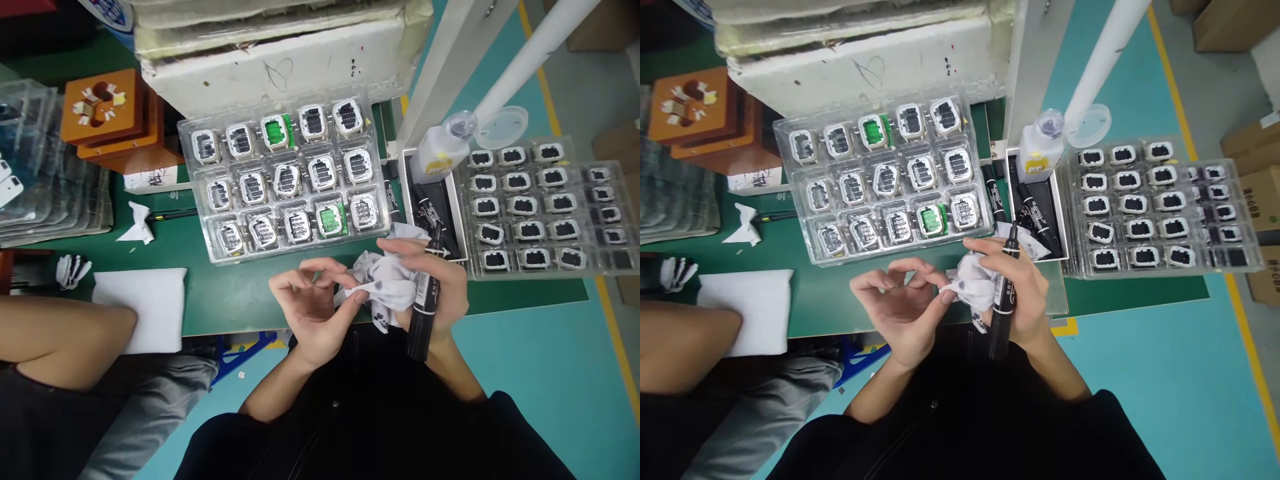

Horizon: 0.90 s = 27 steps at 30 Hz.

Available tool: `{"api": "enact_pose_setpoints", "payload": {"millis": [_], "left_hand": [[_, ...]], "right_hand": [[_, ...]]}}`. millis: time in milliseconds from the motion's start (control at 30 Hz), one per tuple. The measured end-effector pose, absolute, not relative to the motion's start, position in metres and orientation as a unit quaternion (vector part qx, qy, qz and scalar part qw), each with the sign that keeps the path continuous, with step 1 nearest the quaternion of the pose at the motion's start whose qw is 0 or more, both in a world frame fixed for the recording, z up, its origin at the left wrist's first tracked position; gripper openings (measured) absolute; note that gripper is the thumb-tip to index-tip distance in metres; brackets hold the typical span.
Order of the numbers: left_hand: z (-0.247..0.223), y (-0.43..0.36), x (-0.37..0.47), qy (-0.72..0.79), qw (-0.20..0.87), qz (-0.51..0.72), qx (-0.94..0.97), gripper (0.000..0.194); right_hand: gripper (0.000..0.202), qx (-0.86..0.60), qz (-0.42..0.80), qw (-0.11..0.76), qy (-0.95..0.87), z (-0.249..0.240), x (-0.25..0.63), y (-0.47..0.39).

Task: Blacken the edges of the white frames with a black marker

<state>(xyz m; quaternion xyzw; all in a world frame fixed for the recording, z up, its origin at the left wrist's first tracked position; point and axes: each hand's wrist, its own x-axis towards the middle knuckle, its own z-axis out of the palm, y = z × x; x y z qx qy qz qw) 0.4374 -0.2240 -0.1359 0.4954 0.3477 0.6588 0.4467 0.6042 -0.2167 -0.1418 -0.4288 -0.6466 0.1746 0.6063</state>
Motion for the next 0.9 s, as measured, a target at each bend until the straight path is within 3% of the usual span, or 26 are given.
{"api": "enact_pose_setpoints", "payload": {"millis": [300,633,900], "left_hand": [[-0.118,-0.208,0.433,0.307,0.593,0.573,0.474,0.034],[-0.118,-0.213,0.446,0.356,0.589,0.559,0.463,0.043],[-0.117,-0.222,0.457,0.409,0.556,0.553,0.466,0.049]], "right_hand": [[0.037,-0.357,0.292,0.664,-0.588,-0.127,0.602,-0.210],[0.029,-0.329,0.429,0.677,-0.499,-0.128,0.606,-0.215],[0.030,-0.339,0.431,0.672,-0.498,-0.133,0.606,-0.208]]}}
